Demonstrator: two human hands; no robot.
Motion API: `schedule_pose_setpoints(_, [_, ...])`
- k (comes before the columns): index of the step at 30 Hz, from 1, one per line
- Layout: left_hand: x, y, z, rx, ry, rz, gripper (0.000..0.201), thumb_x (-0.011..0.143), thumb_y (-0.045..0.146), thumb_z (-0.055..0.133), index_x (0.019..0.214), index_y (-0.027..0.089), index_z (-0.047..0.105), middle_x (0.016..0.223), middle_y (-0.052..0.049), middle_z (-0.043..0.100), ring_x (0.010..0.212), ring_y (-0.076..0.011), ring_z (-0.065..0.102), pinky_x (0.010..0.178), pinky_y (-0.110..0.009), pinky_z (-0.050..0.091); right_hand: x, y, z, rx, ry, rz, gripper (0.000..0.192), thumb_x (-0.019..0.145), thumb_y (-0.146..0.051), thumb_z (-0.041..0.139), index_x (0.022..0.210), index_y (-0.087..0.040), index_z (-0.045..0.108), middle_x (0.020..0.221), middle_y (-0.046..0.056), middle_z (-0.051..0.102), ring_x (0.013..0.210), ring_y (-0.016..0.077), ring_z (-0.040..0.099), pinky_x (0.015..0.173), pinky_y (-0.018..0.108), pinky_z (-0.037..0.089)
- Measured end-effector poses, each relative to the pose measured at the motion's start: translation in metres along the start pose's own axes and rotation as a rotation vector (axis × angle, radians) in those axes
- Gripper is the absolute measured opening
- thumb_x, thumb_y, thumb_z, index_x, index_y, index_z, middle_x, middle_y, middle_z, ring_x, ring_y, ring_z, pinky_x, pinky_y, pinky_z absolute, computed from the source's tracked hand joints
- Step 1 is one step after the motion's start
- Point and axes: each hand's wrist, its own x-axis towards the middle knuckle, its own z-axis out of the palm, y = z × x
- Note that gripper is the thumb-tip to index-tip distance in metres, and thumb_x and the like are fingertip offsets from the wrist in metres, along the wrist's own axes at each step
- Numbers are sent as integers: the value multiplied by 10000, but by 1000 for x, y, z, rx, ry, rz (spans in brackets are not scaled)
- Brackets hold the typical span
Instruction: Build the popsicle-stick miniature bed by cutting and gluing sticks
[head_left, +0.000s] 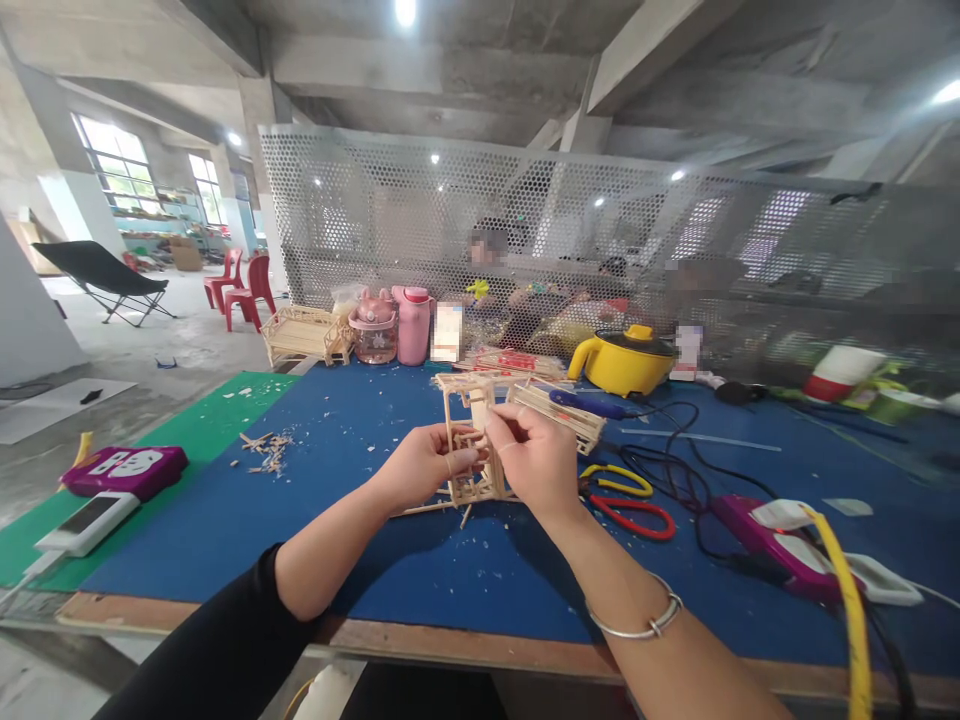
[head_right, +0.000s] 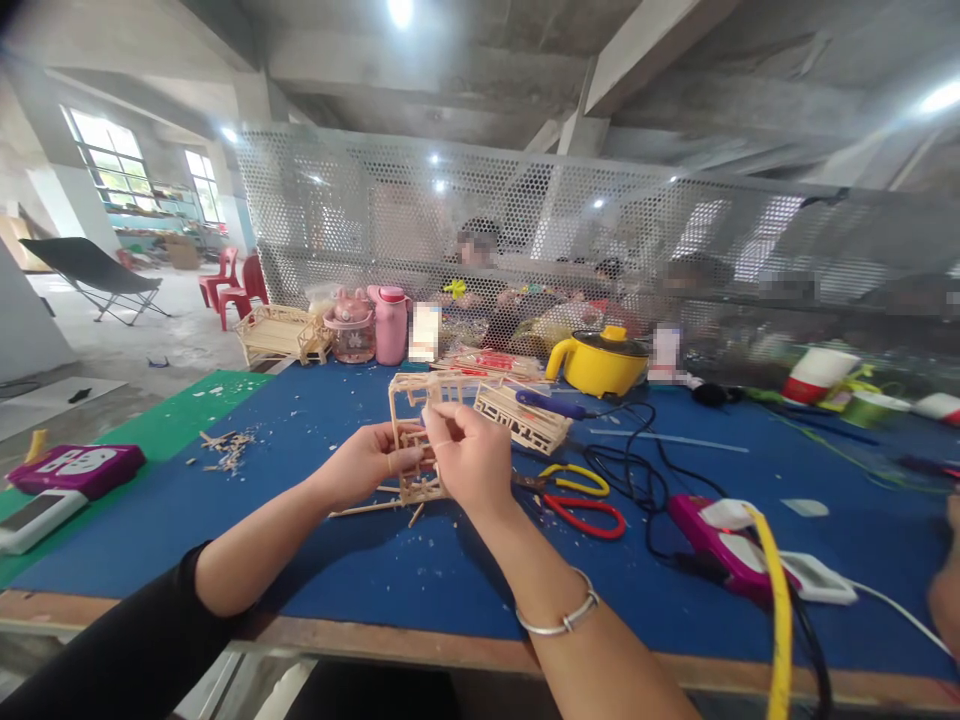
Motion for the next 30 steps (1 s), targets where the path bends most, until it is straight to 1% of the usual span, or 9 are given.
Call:
schedule_pose_setpoints(4, [3,-1,-6,-122,72,-78,426,616,356,785,971,160,653,868,-68,709,795,-164,663,732,-292,507,5,5,-9,226,99,156,210,769,-361,595,767,-173,687,537,-18,601,460,101,499,493,229,423])
schedule_pose_setpoints(6, [4,-3,-9,-165,77,-64,425,615,351,788,971,163,651,904,-73,708,814,-163,665,733,-286,509,6,11,-12,266,89,209,213,755,-370,604,749,-168,675,491,-35,545,437,92,459,477,231,407])
schedule_pose_setpoints(10, [8,-8,-14,-155,48,-6,436,647,370,762,1013,171,636,974,-81,703,858,-168,664,758,-287,504,5,23,-8,424,-115,304,249,738,-409,607,729,-164,651,487,-43,496,455,92,441,469,229,386])
schedule_pose_setpoints(14, [17,-15,-26,74,69,98,384,679,380,724,982,158,645,939,-77,711,846,-174,656,772,-301,494,0,30,3,463,-290,337,265,731,-423,603,725,-161,642,516,-41,509,487,94,446,506,230,384])
schedule_pose_setpoints(18, [24,-23,-43,277,89,112,352,679,316,708,979,140,654,945,-81,715,828,-182,646,810,-333,481,-7,34,14,459,-358,340,252,717,-408,608,686,-160,643,523,-36,524,511,100,453,527,233,383])
schedule_pose_setpoints(24, [17,-20,-52,353,-35,48,419,574,193,737,980,128,657,925,-77,706,875,-213,638,839,-367,473,-8,43,17,493,-399,368,252,714,-409,611,686,-160,632,528,-44,522,523,96,451,549,230,374])
schedule_pose_setpoints(25, [14,-16,-53,388,-10,70,463,569,179,732,1021,142,641,965,-75,693,909,-211,624,849,-360,464,-7,44,16,507,-415,379,253,711,-412,616,686,-161,625,528,-47,519,518,93,449,546,228,373])
schedule_pose_setpoints(27, [6,-5,-54,502,134,168,510,570,158,710,1069,174,604,1028,-64,653,953,-199,586,847,-329,449,-6,44,13,547,-468,406,260,710,-422,616,682,-164,607,515,-54,507,492,85,437,522,224,365])
schedule_pose_setpoints(30, [-7,10,-49,583,403,362,301,604,164,663,895,179,591,876,-11,599,800,-145,552,724,-250,444,-5,40,8,617,-592,441,281,704,-437,618,639,-167,576,472,-65,477,438,72,405,469,214,339])
